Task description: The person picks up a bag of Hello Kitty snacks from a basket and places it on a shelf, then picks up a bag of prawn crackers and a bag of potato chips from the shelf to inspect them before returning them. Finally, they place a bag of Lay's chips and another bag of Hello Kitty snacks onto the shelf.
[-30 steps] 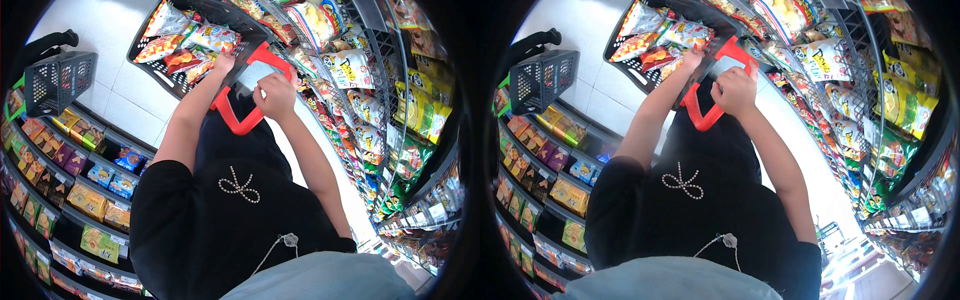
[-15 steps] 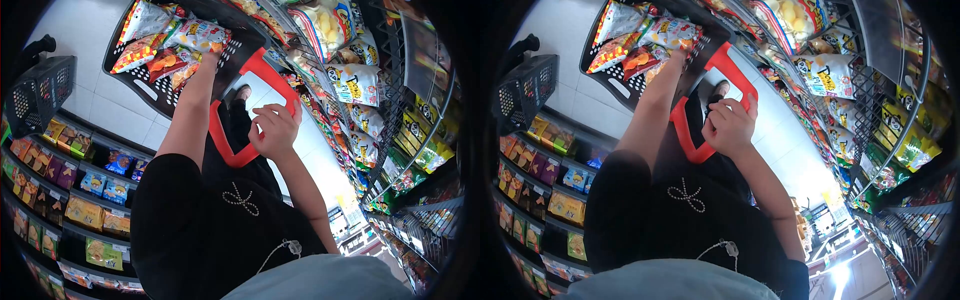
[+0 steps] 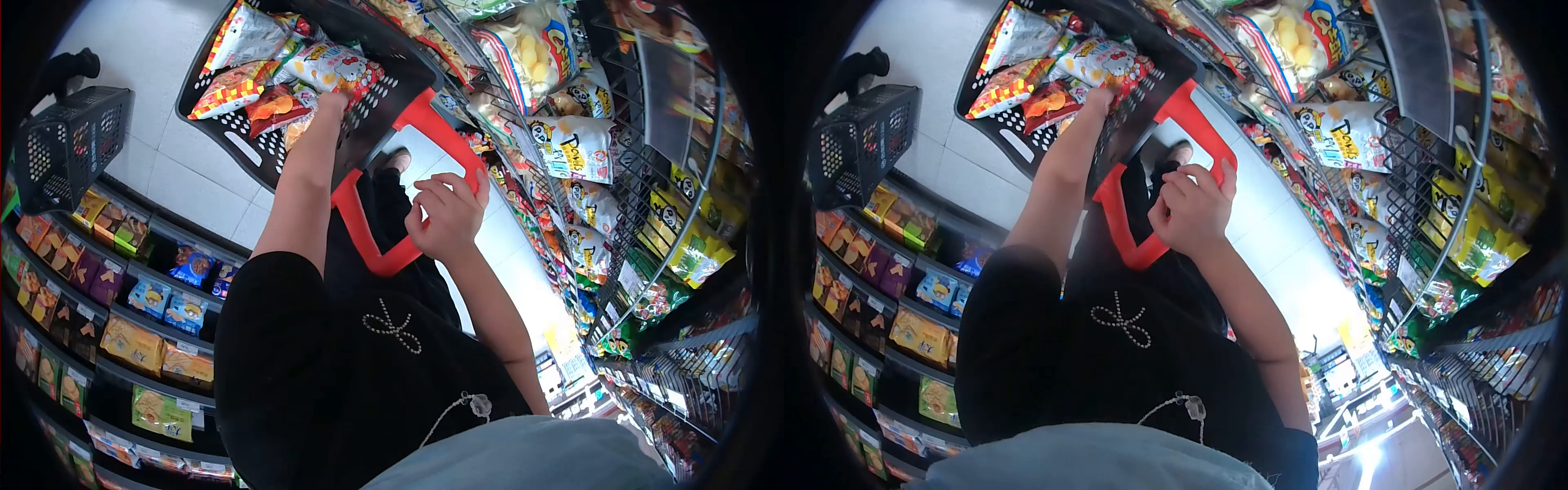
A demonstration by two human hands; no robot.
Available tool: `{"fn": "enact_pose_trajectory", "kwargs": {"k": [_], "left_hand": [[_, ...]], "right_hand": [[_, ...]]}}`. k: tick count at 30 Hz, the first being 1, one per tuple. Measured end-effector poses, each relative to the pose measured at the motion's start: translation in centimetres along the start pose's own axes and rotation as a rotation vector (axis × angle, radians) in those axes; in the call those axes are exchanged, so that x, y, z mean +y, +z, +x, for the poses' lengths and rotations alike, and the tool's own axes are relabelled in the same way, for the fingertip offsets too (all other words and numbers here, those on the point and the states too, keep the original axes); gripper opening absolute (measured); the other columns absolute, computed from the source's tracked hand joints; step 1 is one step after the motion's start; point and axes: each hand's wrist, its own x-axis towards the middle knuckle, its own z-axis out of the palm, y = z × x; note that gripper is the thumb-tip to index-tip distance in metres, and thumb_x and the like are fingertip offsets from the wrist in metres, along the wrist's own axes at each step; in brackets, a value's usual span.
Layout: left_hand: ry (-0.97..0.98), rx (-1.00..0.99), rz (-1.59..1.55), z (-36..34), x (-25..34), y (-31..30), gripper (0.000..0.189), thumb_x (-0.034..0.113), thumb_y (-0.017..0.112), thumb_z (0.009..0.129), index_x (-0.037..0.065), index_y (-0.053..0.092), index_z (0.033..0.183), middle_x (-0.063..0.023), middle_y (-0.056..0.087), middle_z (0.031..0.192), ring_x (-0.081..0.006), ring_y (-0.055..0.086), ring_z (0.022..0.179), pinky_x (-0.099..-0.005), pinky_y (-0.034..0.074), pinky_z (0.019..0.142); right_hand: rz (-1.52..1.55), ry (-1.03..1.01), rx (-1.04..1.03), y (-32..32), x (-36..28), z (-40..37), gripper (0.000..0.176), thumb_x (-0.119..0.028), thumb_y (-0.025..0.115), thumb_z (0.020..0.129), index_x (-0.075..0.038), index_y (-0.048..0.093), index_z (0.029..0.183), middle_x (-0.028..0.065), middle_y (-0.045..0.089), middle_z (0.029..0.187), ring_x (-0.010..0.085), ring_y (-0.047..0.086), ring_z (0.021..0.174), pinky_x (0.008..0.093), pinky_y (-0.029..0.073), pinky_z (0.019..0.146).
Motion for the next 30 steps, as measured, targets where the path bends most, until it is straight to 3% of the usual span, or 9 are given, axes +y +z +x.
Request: {"fn": "enact_pose_trajectory", "kwargs": {"k": [3,6,10,17,18,19,23,27,30], "left_hand": [[0.030,-0.103,-0.048,-1.1,0.5,-2.3,0.051,0.025,0.069,0.073,-0.010,0.054,0.107,-0.0192,0.060,0.102,-0.0251,0.059,0.091,-0.0334,0.046,0.075],[0.176,-0.160,-0.114,-3.6,1.5,-5.6,0.037,0.016,0.068,0.075,-0.004,0.054,0.103,-0.0095,0.061,0.092,-0.0180,0.059,0.077,-0.0314,0.050,0.062],[0.089,-0.335,-0.466,-11.7,4.1,-10.9,0.017,0.012,0.057,0.084,0.008,0.055,0.101,-0.0043,0.062,0.091,-0.0146,0.060,0.073,-0.0265,0.048,0.057],[0.200,-0.499,-0.753,-23.6,4.8,-18.8,0.022,0.009,0.053,0.087,0.007,0.050,0.109,-0.0095,0.059,0.102,-0.0194,0.062,0.086,-0.0302,0.055,0.063],[0.282,-0.516,-0.743,-25.6,5.0,-20.1,0.027,0.008,0.050,0.088,0.003,0.046,0.114,-0.0123,0.057,0.107,-0.0247,0.059,0.097,-0.0349,0.055,0.078],[0.351,-0.557,-0.843,-28.2,5.4,-21.2,0.029,0.008,0.049,0.088,0.001,0.044,0.115,-0.0144,0.055,0.110,-0.0250,0.060,0.095,-0.0343,0.055,0.076],[0.548,-0.613,-0.871,-34.5,5.0,-24.6,0.032,0.006,0.046,0.089,0.002,0.039,0.120,-0.0161,0.051,0.115,-0.0269,0.057,0.100,-0.0360,0.053,0.081],[0.713,-0.720,-0.988,-40.3,4.5,-26.6,0.039,0.001,0.050,0.086,0.003,0.039,0.124,-0.0138,0.047,0.123,-0.0239,0.049,0.111,-0.0412,0.044,0.092],[0.870,-0.803,-1.043,-44.4,3.8,-26.5,0.041,-0.001,0.051,0.084,0.000,0.040,0.124,-0.0142,0.053,0.116,-0.0234,0.053,0.108,-0.0409,0.044,0.091]], "right_hand": [[0.009,-0.029,0.044,0.2,0.3,0.0,0.005,-0.012,0.058,0.057,-0.009,0.054,0.054,-0.0009,0.061,0.072,0.0165,0.056,0.080,0.0507,0.028,0.093],[0.020,-0.047,0.068,0.3,0.3,-0.1,0.006,-0.012,0.058,0.056,-0.009,0.054,0.054,-0.0001,0.060,0.068,0.0178,0.056,0.078,0.0513,0.029,0.092],[0.026,-0.085,0.072,0.2,0.5,0.2,0.008,-0.013,0.059,0.056,-0.009,0.053,0.054,0.0018,0.057,0.063,0.0203,0.055,0.075,0.0516,0.031,0.091],[0.003,-0.183,0.140,0.9,1.4,0.3,0.011,-0.019,0.056,0.064,-0.010,0.058,0.057,0.0016,0.059,0.064,0.0197,0.056,0.077,0.0506,0.027,0.093],[0.008,-0.189,0.149,1.0,1.5,0.3,0.012,-0.019,0.056,0.064,-0.010,0.058,0.057,0.0020,0.059,0.064,0.0198,0.056,0.078,0.0506,0.027,0.093],[0.012,-0.203,0.161,0.8,1.6,0.2,0.012,-0.019,0.056,0.064,-0.010,0.058,0.057,0.0023,0.059,0.064,0.0198,0.056,0.079,0.0506,0.027,0.093],[0.049,-0.308,0.054,0.4,2.8,-0.5,0.012,-0.022,0.058,0.069,-0.011,0.061,0.066,0.0025,0.061,0.071,0.0200,0.056,0.084,0.0523,0.027,0.094],[0.213,-0.365,-0.054,-1.2,4.3,-2.7,0.020,-0.026,0.058,0.076,-0.009,0.062,0.086,0.0074,0.061,0.103,0.0213,0.052,0.103,0.0565,0.019,0.099],[0.529,-0.277,-0.114,-4.4,4.7,-4.2,0.022,-0.019,0.059,0.079,-0.008,0.060,0.098,0.0108,0.056,0.113,0.0263,0.050,0.109,0.0462,0.033,0.096]]}}
